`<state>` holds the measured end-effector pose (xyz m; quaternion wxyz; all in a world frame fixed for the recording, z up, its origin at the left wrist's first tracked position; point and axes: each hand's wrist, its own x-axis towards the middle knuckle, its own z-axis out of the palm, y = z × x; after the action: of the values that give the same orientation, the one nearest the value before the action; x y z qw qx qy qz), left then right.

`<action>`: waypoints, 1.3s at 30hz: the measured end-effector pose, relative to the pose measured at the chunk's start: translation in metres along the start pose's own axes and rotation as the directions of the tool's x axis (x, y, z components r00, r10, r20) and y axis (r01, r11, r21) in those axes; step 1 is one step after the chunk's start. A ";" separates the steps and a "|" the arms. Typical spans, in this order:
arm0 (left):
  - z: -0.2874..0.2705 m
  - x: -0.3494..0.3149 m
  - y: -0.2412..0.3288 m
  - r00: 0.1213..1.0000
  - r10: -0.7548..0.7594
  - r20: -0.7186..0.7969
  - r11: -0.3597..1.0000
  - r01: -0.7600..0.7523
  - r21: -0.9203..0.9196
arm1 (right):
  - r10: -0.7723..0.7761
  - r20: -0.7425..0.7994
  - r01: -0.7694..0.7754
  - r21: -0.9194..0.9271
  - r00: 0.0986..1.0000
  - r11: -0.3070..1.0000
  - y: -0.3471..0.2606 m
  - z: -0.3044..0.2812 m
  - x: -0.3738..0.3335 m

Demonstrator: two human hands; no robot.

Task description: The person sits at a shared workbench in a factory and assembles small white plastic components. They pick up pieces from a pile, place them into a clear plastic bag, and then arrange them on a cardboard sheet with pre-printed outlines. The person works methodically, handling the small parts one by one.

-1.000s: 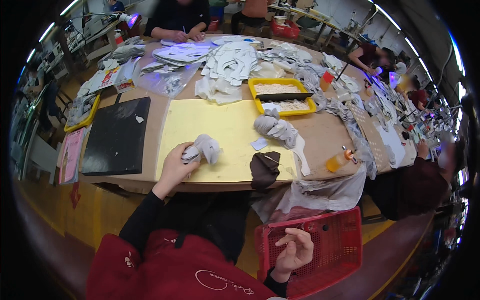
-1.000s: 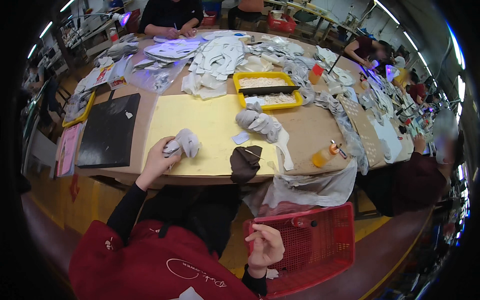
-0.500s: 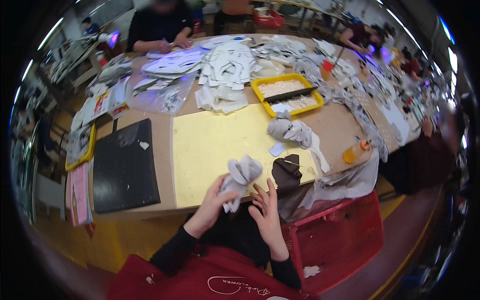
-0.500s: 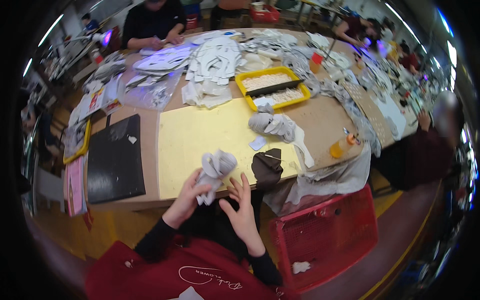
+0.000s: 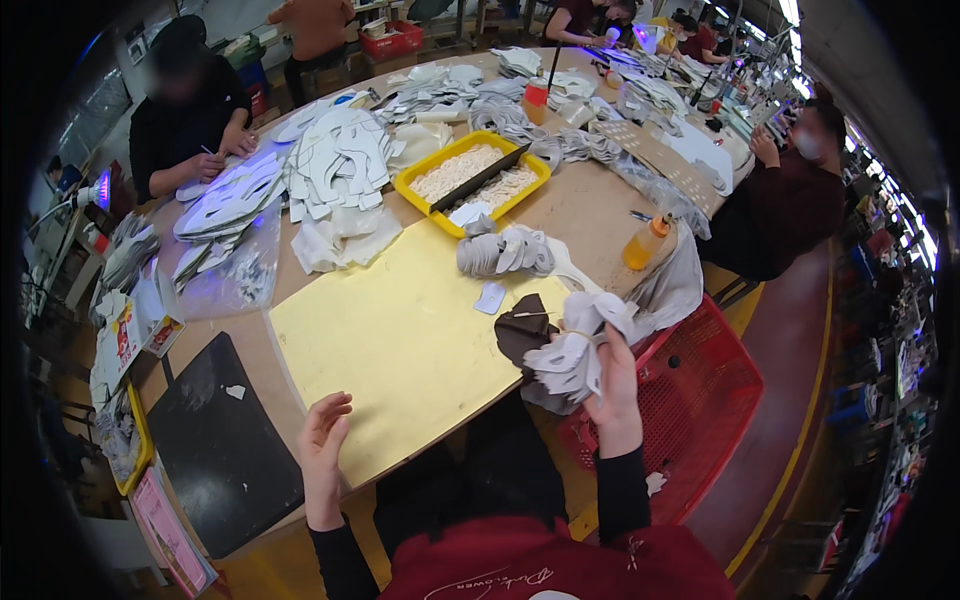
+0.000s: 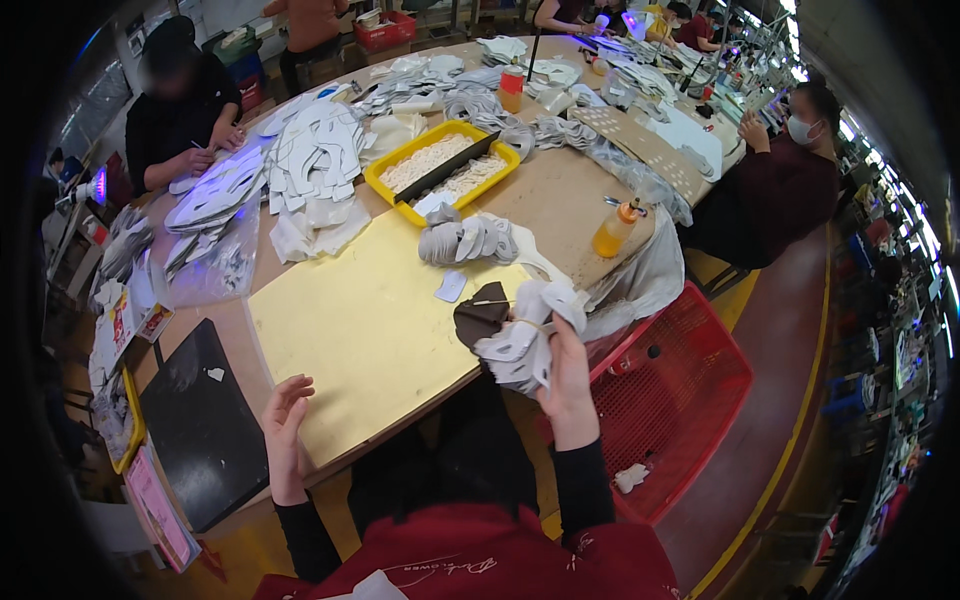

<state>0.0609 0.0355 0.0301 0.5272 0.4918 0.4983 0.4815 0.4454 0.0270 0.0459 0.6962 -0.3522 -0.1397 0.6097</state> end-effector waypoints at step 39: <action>0.014 0.016 -0.038 0.988 0.081 -0.129 0.990 -0.065 0.127 | -0.336 0.783 0.571 -0.615 0.524 -0.544 0.007 0.052 0.148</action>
<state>0.0761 0.0487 -0.0080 0.4434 0.5076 0.5428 0.5011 0.4395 0.1844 0.0434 0.3513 -0.5614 -0.7392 -0.1226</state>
